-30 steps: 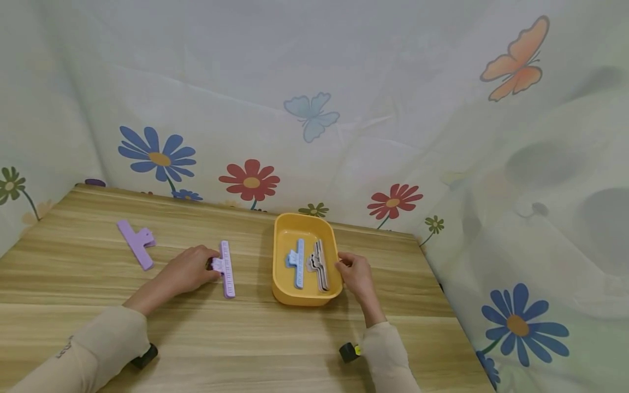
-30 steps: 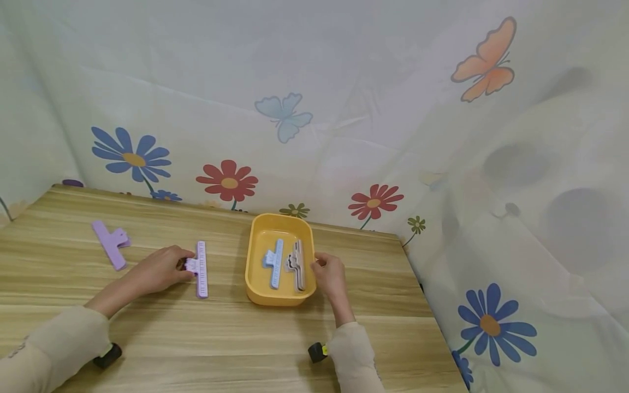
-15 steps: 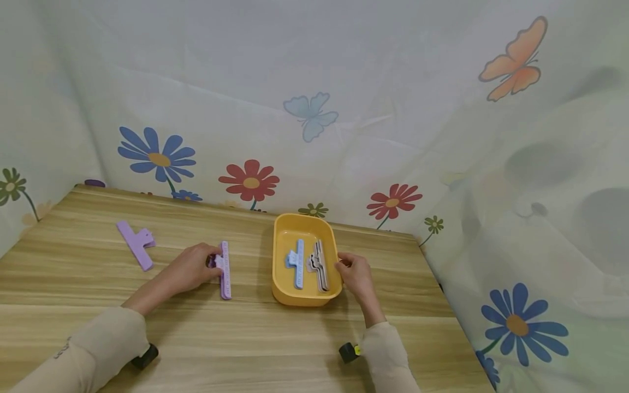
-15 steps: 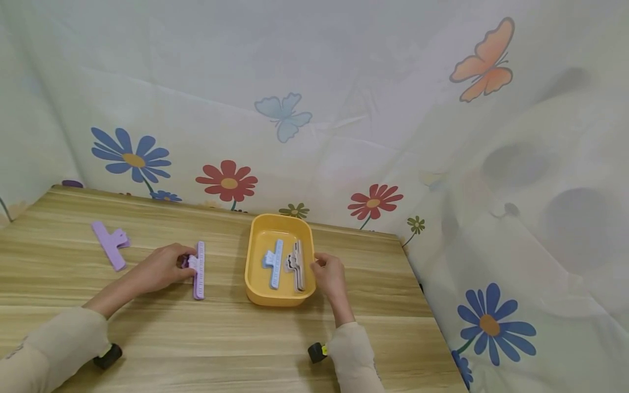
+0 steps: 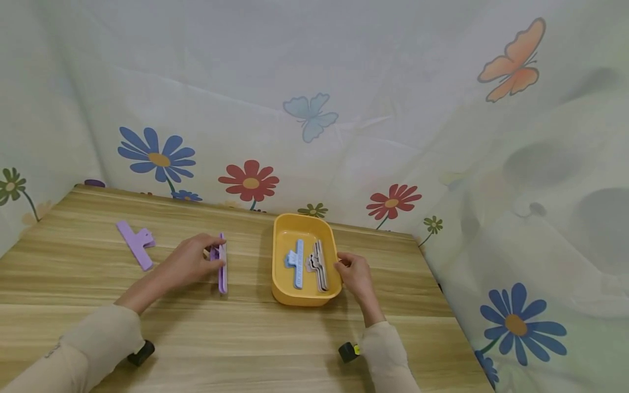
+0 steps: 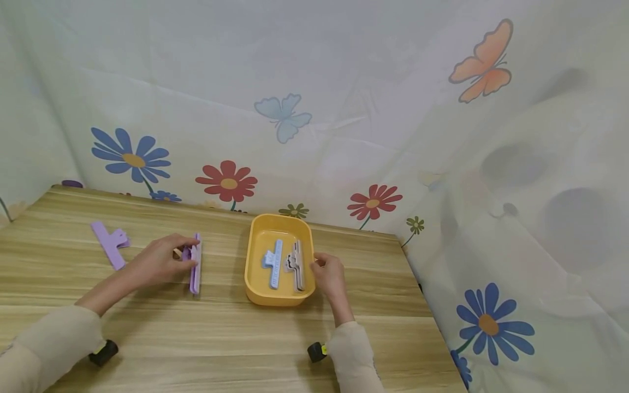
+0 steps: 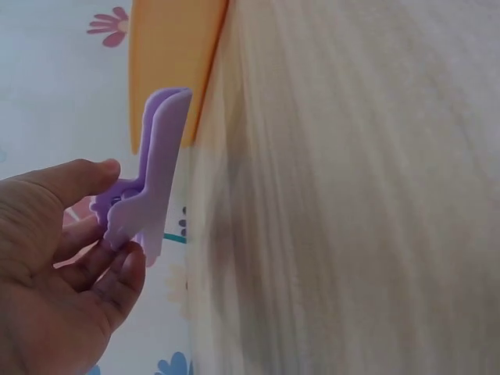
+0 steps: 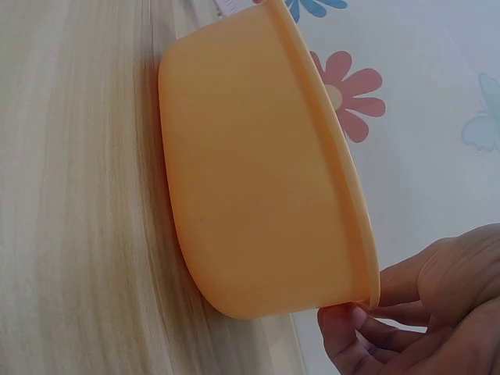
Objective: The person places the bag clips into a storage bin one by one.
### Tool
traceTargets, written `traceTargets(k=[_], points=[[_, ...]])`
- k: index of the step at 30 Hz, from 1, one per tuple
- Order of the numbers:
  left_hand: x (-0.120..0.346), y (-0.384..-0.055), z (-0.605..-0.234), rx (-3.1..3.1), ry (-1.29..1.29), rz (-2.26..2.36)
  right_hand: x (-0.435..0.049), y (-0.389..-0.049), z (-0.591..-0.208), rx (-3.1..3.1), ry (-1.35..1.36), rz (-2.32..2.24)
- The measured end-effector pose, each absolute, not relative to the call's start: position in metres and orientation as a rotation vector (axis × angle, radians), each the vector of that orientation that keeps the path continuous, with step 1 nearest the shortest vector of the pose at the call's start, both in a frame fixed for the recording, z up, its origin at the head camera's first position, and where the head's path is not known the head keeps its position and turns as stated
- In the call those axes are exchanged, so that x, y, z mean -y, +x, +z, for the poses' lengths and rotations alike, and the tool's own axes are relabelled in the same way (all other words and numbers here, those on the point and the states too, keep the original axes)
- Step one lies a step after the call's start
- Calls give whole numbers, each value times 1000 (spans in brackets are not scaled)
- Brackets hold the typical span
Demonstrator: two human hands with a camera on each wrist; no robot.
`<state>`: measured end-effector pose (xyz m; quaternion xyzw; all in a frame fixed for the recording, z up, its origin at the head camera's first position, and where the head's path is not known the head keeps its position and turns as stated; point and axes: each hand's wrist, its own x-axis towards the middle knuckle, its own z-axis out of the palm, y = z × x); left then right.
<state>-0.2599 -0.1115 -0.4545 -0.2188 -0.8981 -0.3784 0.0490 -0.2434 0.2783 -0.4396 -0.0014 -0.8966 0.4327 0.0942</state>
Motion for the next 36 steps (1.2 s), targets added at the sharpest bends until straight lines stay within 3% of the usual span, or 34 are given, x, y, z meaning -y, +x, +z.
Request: traceTargets(k=[17, 36], points=[[118, -267, -412, 2699, -752, -1141, -278, -245, -441, 2665, -7, 1262], [108, -276, -341, 2658, -820, -1016, -278, -244, -440, 2669, -22, 1250]])
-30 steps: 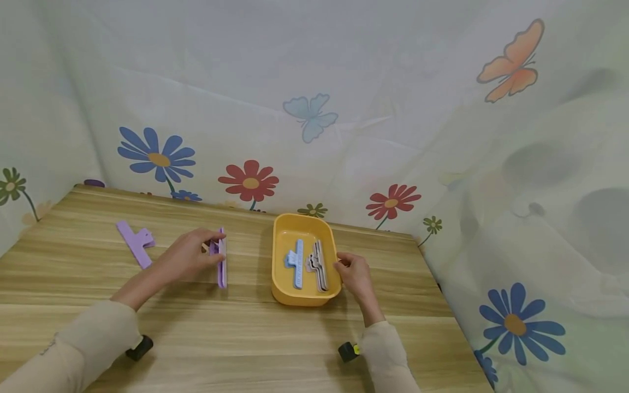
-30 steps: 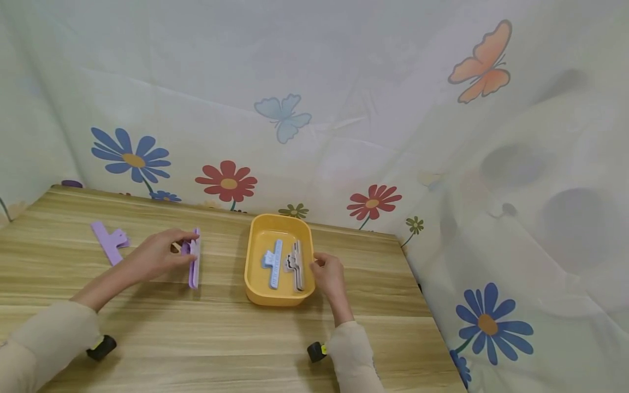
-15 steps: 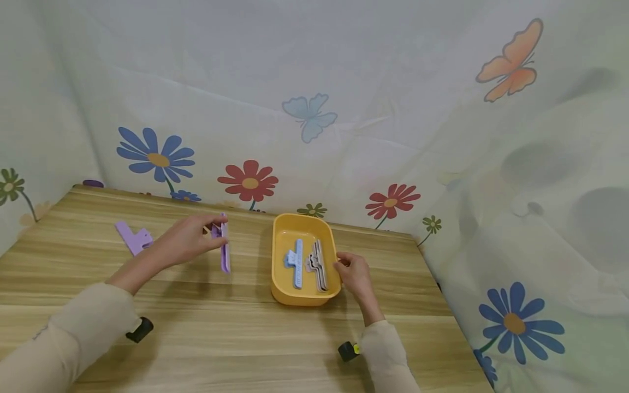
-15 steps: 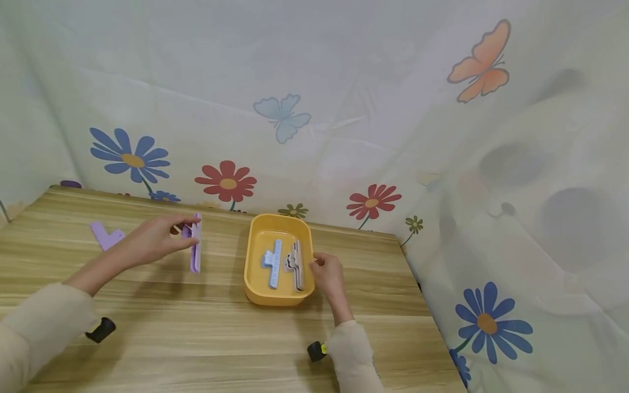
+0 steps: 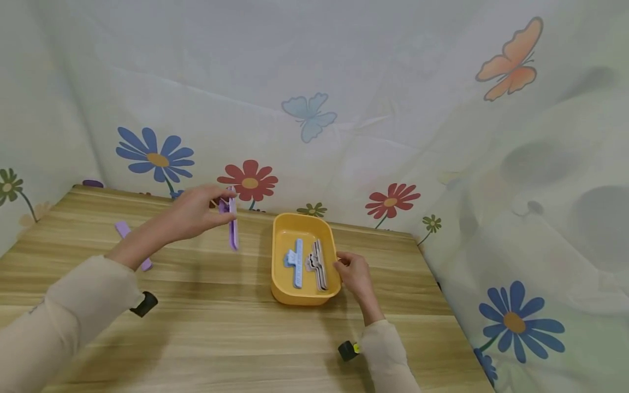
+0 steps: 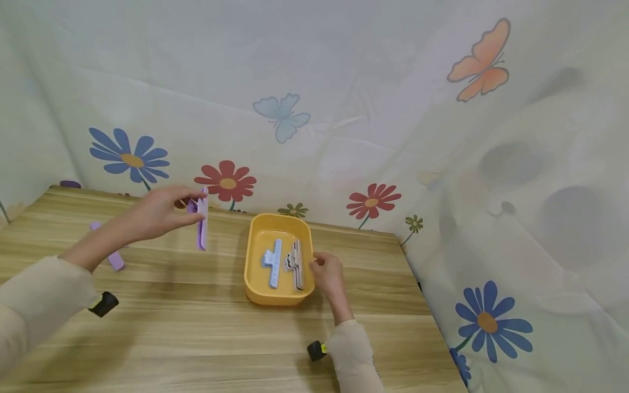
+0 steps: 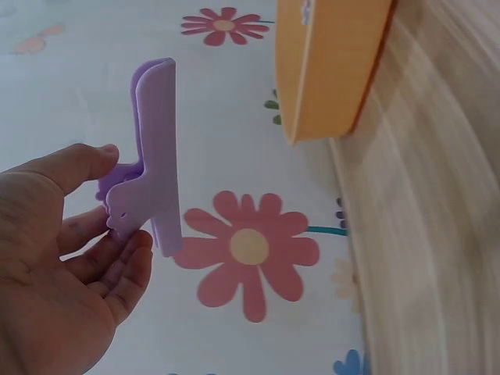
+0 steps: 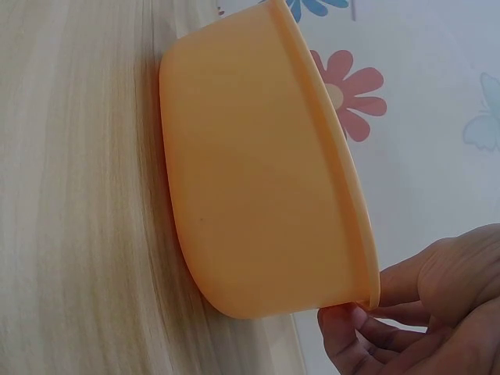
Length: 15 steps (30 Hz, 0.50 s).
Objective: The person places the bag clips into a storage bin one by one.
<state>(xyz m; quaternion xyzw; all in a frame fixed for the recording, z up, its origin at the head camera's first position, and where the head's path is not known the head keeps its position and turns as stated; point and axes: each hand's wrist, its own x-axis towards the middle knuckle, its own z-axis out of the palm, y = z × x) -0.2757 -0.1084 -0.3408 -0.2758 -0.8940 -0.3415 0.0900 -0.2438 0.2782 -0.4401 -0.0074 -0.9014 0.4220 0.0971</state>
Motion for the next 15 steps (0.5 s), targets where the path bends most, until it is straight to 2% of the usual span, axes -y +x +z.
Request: traceTargets(k=[15], points=[[101, -275, -296, 2634, -836, -1007, -279, -245, -441, 2663, -2, 1256]])
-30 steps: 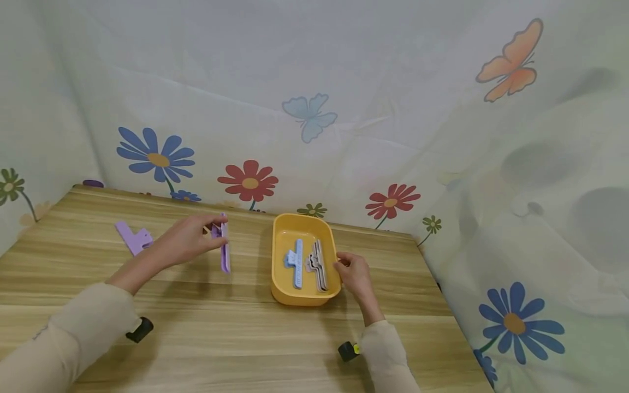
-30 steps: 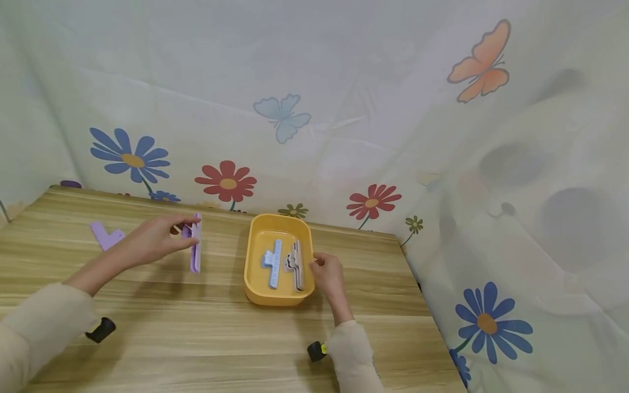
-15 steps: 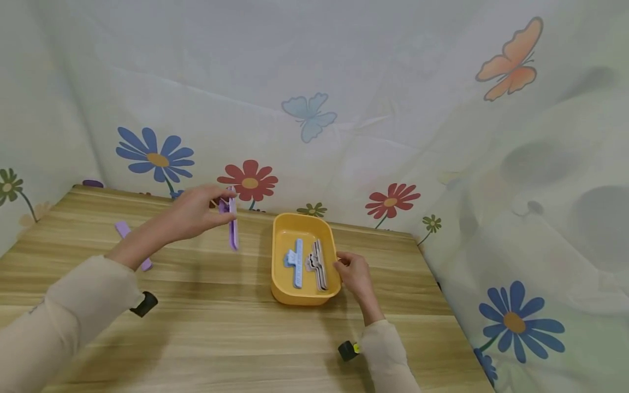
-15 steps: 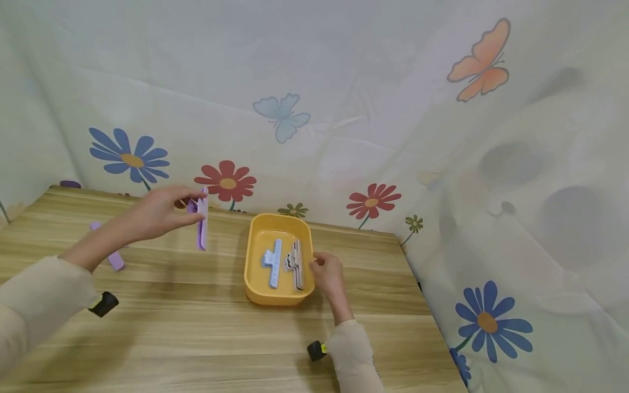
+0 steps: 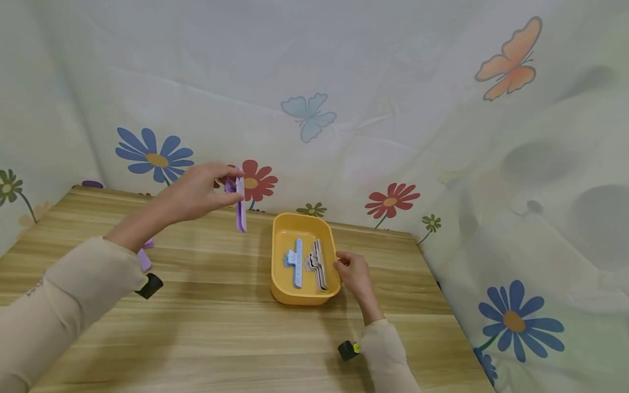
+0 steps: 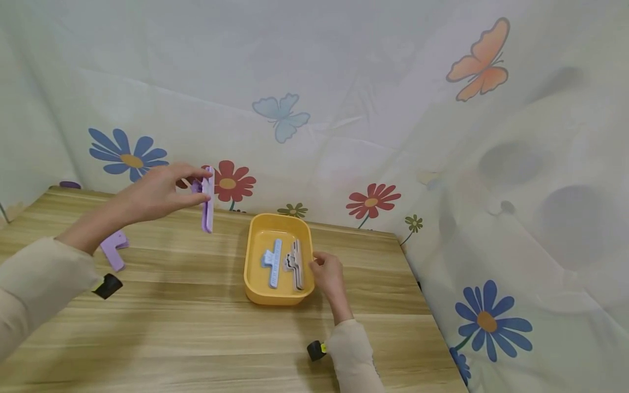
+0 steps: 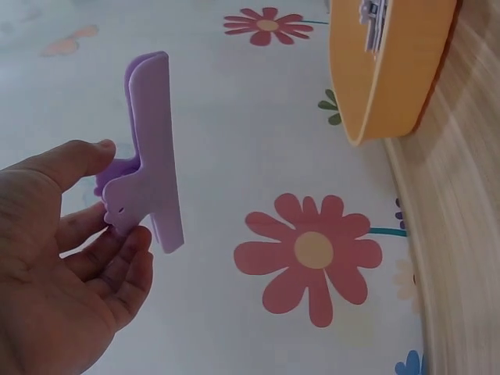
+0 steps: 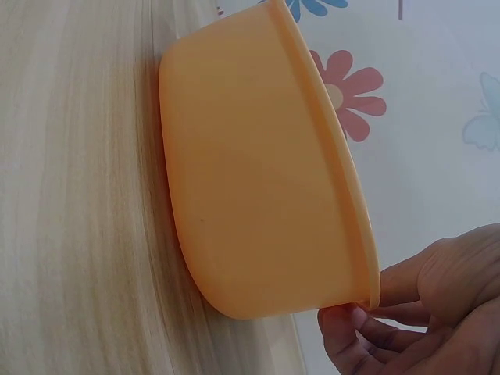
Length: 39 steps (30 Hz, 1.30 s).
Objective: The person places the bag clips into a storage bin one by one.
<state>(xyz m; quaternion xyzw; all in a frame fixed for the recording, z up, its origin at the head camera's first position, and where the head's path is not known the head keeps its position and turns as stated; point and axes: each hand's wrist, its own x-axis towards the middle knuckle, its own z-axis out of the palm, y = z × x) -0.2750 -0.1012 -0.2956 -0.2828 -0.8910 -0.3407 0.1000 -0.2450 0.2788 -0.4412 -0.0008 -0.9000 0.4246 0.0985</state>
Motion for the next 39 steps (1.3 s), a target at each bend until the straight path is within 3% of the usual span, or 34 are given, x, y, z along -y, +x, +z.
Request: traceTargets(k=[39], points=[[60, -284, -312, 2648, -930, -1037, -277, -242, -440, 2672, -31, 1259]])
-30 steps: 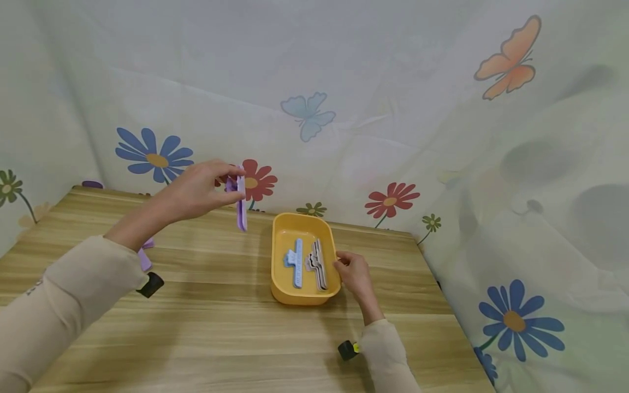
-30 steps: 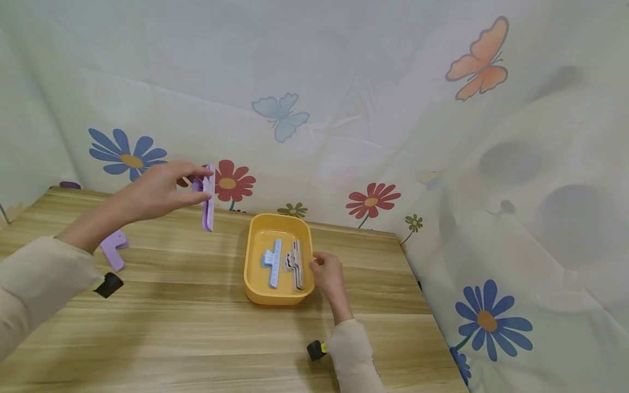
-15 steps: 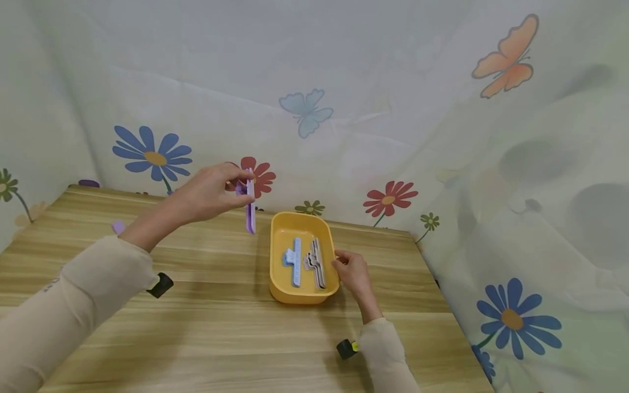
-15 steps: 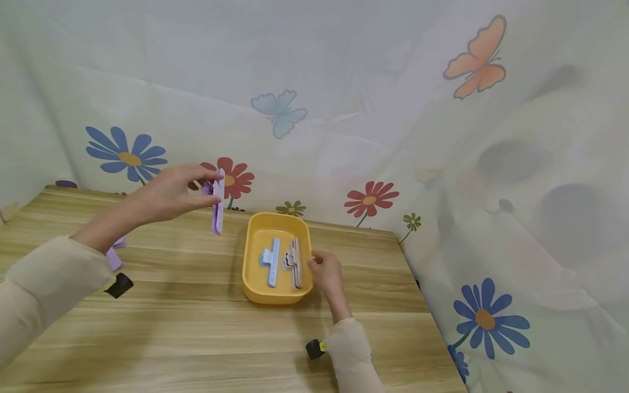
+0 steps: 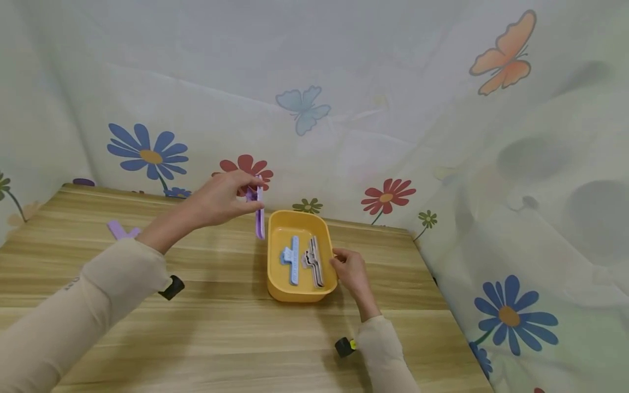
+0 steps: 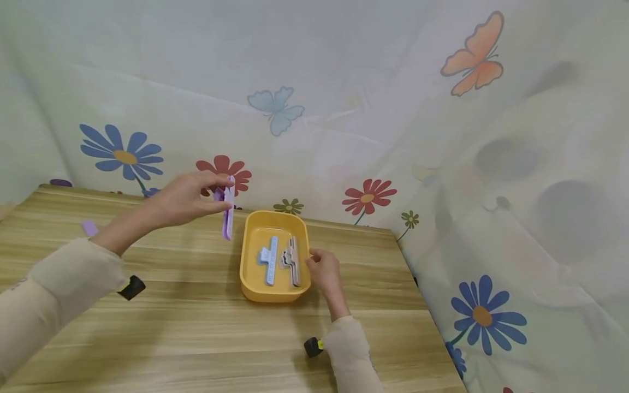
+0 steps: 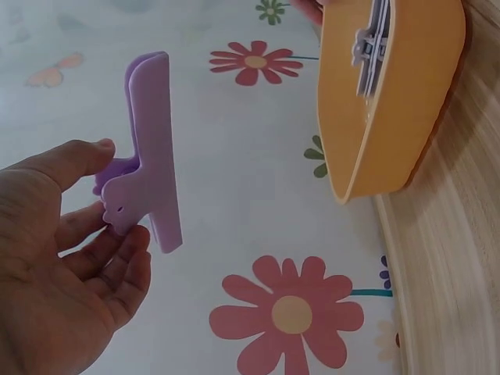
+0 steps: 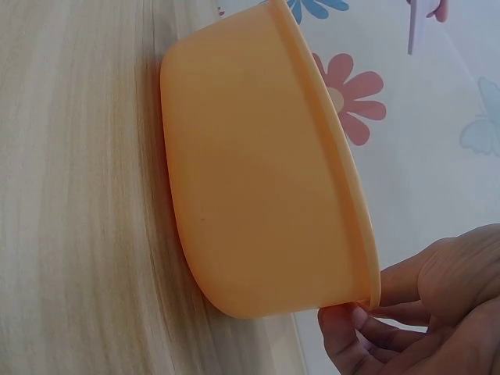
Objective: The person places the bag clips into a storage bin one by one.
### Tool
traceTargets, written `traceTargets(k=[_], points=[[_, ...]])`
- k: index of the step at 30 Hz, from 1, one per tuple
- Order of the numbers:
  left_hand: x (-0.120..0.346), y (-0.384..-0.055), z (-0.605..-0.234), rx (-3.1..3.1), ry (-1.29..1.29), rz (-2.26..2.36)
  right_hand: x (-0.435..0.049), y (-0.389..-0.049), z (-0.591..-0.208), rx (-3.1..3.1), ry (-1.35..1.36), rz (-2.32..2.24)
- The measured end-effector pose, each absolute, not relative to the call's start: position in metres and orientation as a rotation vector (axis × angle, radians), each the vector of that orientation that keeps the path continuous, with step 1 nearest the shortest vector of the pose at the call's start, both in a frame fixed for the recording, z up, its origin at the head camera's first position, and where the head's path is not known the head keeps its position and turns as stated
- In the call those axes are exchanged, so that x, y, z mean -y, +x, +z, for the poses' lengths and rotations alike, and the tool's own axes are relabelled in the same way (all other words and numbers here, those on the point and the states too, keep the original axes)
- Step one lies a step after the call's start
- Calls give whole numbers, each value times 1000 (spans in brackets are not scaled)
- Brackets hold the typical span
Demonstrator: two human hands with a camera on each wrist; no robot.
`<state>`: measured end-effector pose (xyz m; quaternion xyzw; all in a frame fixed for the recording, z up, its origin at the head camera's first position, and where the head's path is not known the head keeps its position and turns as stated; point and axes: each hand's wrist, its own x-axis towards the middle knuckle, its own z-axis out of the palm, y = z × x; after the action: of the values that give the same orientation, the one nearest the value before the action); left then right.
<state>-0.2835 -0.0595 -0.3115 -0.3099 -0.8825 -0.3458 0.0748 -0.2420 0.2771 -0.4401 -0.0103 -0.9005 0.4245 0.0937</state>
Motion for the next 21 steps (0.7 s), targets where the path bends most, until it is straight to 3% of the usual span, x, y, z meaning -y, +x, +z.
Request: traceTargets(k=[21], points=[[23, -295, -336, 2677, -1006, -1129, -278, -244, -436, 2673, -26, 1253]])
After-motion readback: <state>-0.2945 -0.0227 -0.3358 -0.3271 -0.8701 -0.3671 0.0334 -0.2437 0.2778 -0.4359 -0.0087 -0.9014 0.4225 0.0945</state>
